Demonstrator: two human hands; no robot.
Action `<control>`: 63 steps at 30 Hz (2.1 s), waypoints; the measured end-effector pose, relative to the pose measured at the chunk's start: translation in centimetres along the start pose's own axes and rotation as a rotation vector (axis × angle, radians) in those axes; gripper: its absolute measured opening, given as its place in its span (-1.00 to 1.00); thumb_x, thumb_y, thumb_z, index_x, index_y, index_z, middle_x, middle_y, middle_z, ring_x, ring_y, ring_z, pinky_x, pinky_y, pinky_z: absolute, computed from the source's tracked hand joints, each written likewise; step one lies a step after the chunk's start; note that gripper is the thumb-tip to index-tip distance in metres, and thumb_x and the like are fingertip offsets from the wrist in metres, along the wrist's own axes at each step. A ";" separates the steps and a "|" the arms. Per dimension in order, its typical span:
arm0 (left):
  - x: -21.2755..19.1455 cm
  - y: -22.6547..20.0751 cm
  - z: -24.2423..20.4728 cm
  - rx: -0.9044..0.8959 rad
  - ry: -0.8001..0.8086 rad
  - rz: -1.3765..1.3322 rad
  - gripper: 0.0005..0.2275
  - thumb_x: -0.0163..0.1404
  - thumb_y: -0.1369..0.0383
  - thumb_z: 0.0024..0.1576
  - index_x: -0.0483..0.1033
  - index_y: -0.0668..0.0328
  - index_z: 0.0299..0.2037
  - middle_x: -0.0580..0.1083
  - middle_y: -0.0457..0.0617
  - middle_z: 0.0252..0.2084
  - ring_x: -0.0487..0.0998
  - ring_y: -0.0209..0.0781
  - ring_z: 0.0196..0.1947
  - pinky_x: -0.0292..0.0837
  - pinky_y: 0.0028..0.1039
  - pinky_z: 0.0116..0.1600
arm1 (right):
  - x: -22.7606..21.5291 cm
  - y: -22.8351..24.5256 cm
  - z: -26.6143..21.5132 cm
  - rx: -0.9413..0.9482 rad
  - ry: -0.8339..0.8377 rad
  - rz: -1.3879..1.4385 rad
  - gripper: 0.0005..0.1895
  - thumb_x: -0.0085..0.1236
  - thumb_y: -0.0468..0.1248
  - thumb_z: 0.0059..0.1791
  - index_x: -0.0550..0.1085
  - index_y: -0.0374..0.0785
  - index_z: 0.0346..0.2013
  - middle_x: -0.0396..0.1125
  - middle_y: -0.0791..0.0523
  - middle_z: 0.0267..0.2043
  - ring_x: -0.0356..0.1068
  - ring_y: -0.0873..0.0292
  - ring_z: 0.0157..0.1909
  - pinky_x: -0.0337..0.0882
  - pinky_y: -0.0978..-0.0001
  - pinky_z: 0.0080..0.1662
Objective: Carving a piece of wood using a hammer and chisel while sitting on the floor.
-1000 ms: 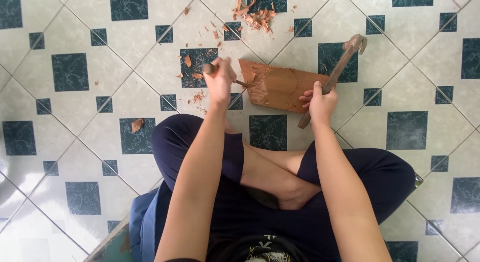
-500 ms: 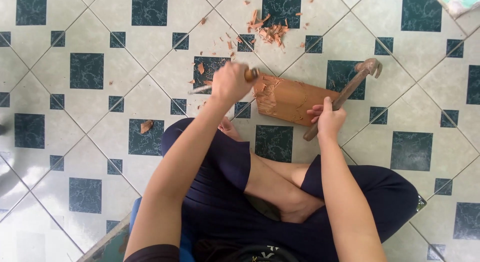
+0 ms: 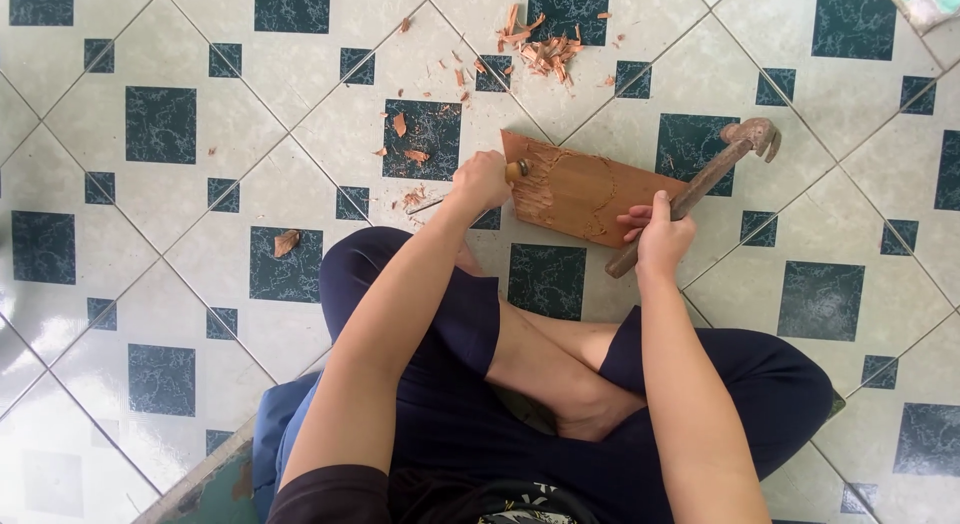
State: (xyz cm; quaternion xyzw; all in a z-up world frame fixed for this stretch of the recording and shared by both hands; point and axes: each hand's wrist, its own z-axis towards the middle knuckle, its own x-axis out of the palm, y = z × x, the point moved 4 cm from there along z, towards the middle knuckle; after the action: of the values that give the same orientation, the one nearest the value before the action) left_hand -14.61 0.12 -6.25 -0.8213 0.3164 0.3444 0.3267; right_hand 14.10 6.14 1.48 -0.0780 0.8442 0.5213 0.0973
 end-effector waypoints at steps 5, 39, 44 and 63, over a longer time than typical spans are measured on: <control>-0.5 2.5 2.7 -0.016 -0.109 0.219 -0.80 0.11 0.37 0.05 0.67 0.08 -0.13 0.63 -0.01 -0.23 0.69 0.11 -0.10 0.60 -0.07 -0.03 | -0.1 -0.4 0.1 -0.009 0.014 0.009 -0.48 -0.11 0.03 0.15 0.50 -0.20 -0.54 0.50 -0.03 -0.50 0.33 0.19 -0.75 0.25 0.50 -0.56; -5.6 -3.4 -0.8 0.043 -0.113 0.011 -0.44 0.27 -0.09 0.00 0.60 0.31 -0.06 0.61 0.15 -0.19 0.67 0.18 -0.07 0.61 -0.01 0.00 | 0.5 -0.8 0.3 0.009 -0.015 0.084 -0.49 -0.05 0.03 0.12 0.51 -0.23 -0.56 0.47 -0.06 -0.56 0.30 0.18 -0.78 0.21 0.50 -0.61; -3.6 -2.6 0.9 0.036 -0.026 0.079 -0.34 0.40 -0.09 -0.16 0.59 0.30 -0.04 0.61 0.10 -0.17 0.66 0.19 -0.06 0.59 0.04 0.01 | 0.7 -0.3 0.2 -0.004 -0.017 0.086 -0.49 -0.06 0.02 0.12 0.51 -0.23 -0.57 0.47 -0.06 -0.57 0.29 0.18 -0.79 0.21 0.50 -0.61; -1.2 -18.6 -7.8 0.694 -0.543 -0.577 -0.69 0.12 0.07 0.02 0.34 0.09 -0.44 0.36 -0.04 -0.55 0.57 -0.02 -0.46 0.54 -0.26 -0.32 | -0.3 -3.8 2.7 -0.081 -0.135 0.060 -0.64 0.13 -0.01 0.07 0.46 -0.20 -0.47 0.38 0.01 -0.59 0.33 0.18 -0.68 0.34 0.41 -0.49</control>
State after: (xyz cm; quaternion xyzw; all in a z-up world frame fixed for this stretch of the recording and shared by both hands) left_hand 1.41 5.54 4.85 -0.5996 0.0770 0.3158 0.7313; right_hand 15.52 6.91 -2.98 -0.0210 0.8158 0.5619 0.1352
